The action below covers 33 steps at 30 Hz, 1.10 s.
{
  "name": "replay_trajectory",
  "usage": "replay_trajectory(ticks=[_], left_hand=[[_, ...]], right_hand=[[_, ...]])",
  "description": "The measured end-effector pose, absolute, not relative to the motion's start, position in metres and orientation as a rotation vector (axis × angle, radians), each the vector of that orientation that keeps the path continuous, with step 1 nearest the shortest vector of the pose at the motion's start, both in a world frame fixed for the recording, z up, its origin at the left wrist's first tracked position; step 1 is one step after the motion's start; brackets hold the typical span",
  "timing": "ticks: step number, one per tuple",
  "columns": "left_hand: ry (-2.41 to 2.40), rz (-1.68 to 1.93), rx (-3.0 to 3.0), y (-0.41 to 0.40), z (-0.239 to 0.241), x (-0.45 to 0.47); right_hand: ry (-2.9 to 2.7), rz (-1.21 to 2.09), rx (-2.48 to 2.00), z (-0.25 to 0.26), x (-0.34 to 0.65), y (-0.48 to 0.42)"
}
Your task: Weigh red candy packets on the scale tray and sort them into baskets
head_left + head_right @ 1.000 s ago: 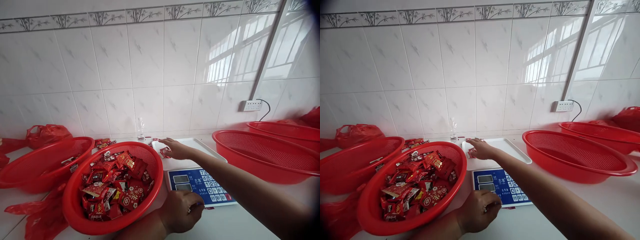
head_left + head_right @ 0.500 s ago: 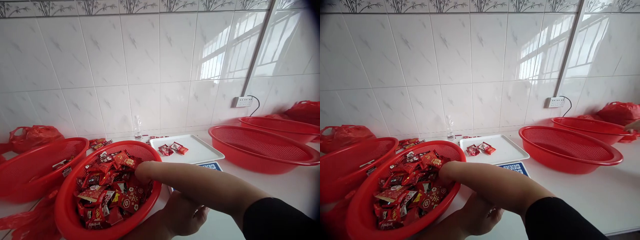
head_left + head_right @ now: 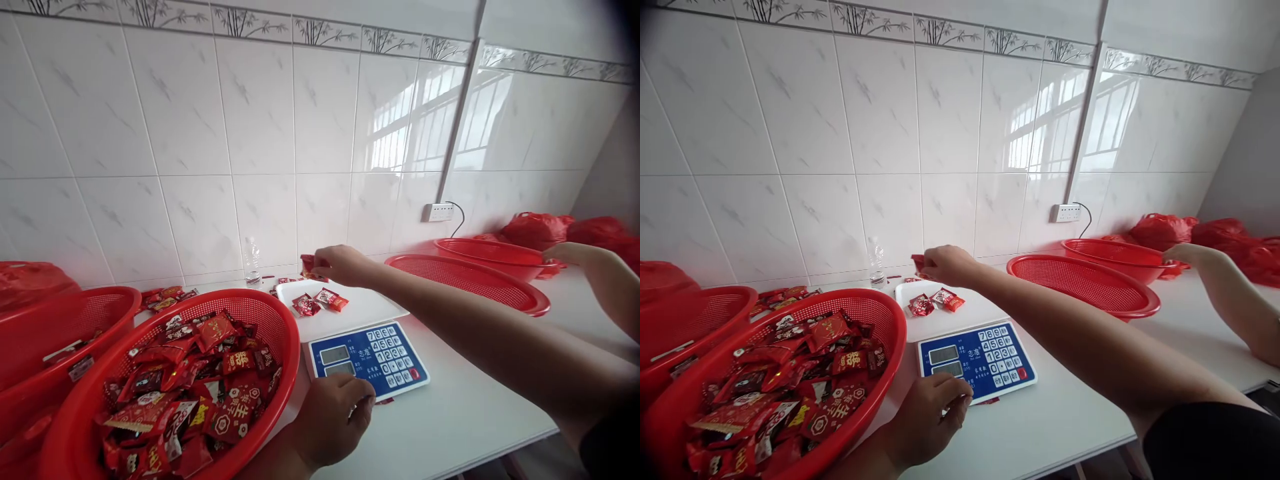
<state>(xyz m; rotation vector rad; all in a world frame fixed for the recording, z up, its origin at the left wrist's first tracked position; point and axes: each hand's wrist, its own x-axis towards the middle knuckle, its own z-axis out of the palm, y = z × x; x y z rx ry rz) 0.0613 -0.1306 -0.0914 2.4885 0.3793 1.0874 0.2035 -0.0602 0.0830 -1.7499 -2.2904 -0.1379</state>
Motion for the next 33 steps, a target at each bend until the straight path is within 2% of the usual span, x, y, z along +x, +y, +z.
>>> replay_trajectory(ticks=[5,16,21,26,33], left_hand=[[0.427,1.053,2.490,-0.131,-0.090,0.061],[0.448,1.089,2.528,-0.122,-0.094,0.065],[0.445,1.146,2.510,-0.117,-0.102,0.068],[0.438,1.132,2.515,-0.118,-0.102,0.068],[0.452,1.133,2.508,-0.118,-0.100,0.067]], right_hand=[[-2.461,0.158,-1.689,0.048,0.238,-0.081],[-2.436,0.374,-1.636,-0.006,0.219,-0.040],[-2.407,0.429,-1.582,-0.005,0.222,-0.026],[-2.191,0.333,-1.694,0.003,0.246,-0.008],[-2.201,0.419,-1.649,-0.010,0.255,-0.006]])
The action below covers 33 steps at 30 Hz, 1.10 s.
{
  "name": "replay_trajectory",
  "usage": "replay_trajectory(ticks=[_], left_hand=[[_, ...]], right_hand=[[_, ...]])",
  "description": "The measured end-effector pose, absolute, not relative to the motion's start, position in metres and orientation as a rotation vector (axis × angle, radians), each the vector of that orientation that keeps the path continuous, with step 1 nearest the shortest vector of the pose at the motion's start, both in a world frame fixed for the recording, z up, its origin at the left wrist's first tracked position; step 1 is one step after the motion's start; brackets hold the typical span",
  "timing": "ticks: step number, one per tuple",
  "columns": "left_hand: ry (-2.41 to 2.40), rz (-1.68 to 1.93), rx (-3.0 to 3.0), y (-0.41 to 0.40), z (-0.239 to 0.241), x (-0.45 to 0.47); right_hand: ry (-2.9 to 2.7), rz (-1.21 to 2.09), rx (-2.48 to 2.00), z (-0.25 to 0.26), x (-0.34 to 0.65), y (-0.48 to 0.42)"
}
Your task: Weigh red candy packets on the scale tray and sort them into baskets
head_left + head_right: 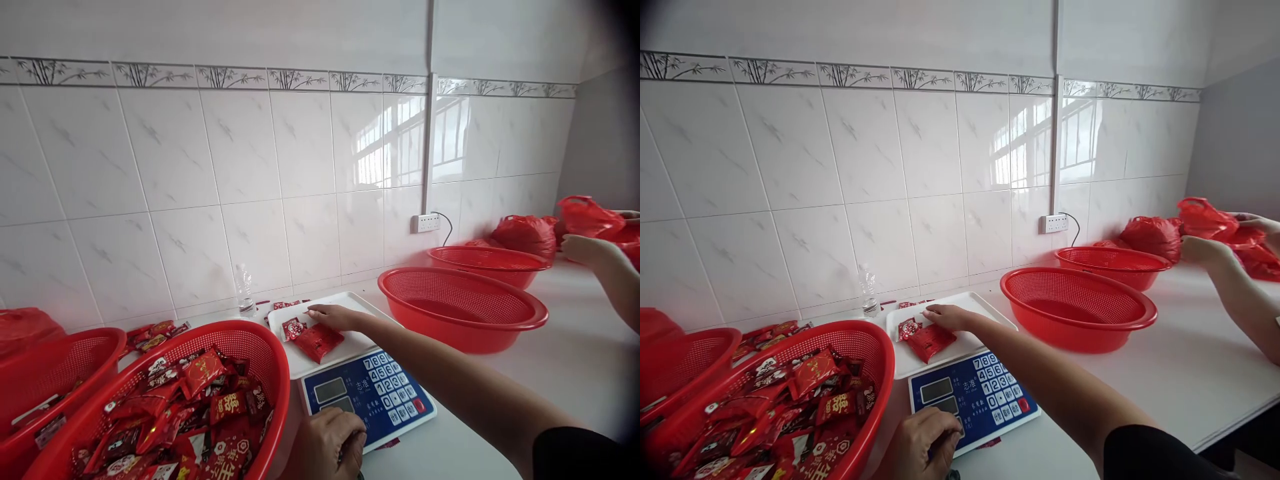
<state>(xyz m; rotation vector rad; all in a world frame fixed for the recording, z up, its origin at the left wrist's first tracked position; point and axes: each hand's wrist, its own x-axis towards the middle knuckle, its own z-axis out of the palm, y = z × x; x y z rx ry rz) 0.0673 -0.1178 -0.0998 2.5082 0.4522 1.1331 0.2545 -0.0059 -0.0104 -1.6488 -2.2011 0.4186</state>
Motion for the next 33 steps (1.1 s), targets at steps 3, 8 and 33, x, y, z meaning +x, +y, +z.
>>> replay_trajectory(ticks=[3,8,33], left_hand=[[0.458,1.114,2.523,-0.117,-0.100,0.068],[0.452,1.072,2.541,-0.115,-0.100,0.067],[0.480,1.160,2.489,-0.118,-0.095,0.065]], right_hand=[[-2.275,0.419,-1.584,-0.007,0.243,-0.015],[-2.412,0.349,-1.489,-0.005,0.219,-0.023],[-1.558,-0.090,-2.433,-0.032,0.406,-0.134]])
